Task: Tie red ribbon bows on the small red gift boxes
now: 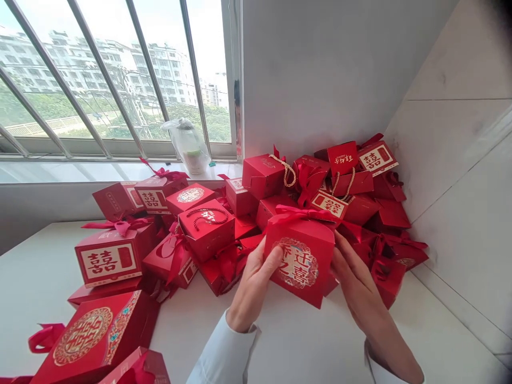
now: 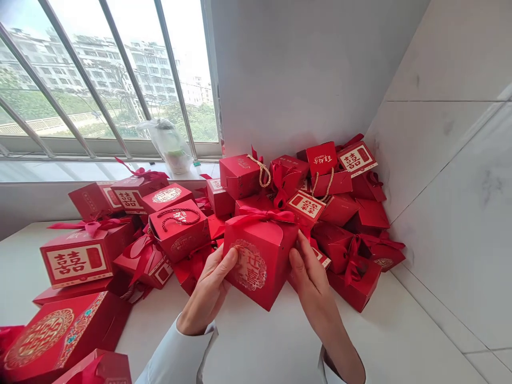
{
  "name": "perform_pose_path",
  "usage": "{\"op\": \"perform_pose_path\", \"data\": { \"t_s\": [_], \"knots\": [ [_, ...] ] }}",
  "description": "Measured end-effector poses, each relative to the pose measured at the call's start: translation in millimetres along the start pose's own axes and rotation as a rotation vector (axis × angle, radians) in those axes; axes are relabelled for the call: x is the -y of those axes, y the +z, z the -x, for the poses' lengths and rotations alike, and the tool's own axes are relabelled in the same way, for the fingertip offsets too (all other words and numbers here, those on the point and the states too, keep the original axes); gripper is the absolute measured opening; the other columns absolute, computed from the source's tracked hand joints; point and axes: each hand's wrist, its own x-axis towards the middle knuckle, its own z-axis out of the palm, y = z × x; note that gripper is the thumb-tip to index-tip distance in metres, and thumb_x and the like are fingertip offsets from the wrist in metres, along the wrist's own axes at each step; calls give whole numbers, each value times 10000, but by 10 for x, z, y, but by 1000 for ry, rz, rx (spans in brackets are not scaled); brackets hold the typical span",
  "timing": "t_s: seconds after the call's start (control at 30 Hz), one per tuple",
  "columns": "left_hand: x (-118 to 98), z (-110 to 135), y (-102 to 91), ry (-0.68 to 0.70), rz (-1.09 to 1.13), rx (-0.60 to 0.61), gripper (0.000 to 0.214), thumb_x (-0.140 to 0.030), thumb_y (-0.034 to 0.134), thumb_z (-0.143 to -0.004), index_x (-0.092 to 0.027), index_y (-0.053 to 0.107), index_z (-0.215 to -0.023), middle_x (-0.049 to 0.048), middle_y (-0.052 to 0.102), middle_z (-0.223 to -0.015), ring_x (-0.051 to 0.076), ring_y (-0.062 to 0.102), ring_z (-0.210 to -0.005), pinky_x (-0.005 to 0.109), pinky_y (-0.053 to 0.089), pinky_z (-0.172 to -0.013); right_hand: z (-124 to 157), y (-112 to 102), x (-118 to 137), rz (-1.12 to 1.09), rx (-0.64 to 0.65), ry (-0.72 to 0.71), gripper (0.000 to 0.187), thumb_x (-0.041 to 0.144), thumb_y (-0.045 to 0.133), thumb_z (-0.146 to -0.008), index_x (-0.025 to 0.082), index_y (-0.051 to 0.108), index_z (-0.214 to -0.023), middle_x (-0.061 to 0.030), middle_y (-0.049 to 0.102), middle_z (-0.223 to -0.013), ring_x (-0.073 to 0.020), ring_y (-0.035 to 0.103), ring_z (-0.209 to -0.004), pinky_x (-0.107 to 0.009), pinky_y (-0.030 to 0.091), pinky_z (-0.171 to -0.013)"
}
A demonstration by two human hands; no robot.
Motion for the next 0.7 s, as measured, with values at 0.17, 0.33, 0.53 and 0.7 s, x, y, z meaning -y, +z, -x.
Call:
{"op": "perform_pose_path", "data": {
  "t_s": [0.17, 0.33, 0.53, 0.7],
  "knots": [
    [63, 38, 17, 36, -24, 11, 427, -455, 547, -871, -251, 594, -1243, 38, 680, -1143, 245, 523, -1205, 329, 382, -1042, -26, -33, -20, -15, 1, 54, 542, 540, 479, -896, 349, 398, -1397, 26, 406, -1458, -226, 367, -1344, -349, 484, -977],
    [-38, 39, 44, 34, -77, 66, 442, -463, 553, -863, -223, 603, -1231, 62, 655, -1191, 257, 497, -1237, 346, 354, -1075, -47, -35, -50, 4, -37, 54, 534, 549, 509, -875, 360, 441, -1370, 31, 436, -1438, -233, 337, -1360, -374, 423, -1047],
    [-12, 33, 99, 54, -80, 166, 547, -224, 790, -669, -218, 587, -1177, 66, 655, -1180, 271, 613, -1054, 286, 521, -830, -37, -11, -34, -137, 51, 106, 532, 535, 534, -865, 425, 408, -1371, 45, 464, -1416, -244, 524, -1221, -346, 562, -865],
    [41, 15, 103, 61, -74, 162, 529, -211, 774, -691, -200, 572, -1180, 70, 655, -1175, 265, 610, -1057, 267, 517, -824, -36, 18, -17, -146, -9, 131, 567, 540, 559, -847, 384, 421, -1375, 26, 406, -1459, -257, 460, -1278, -340, 558, -870]
  ]
}}
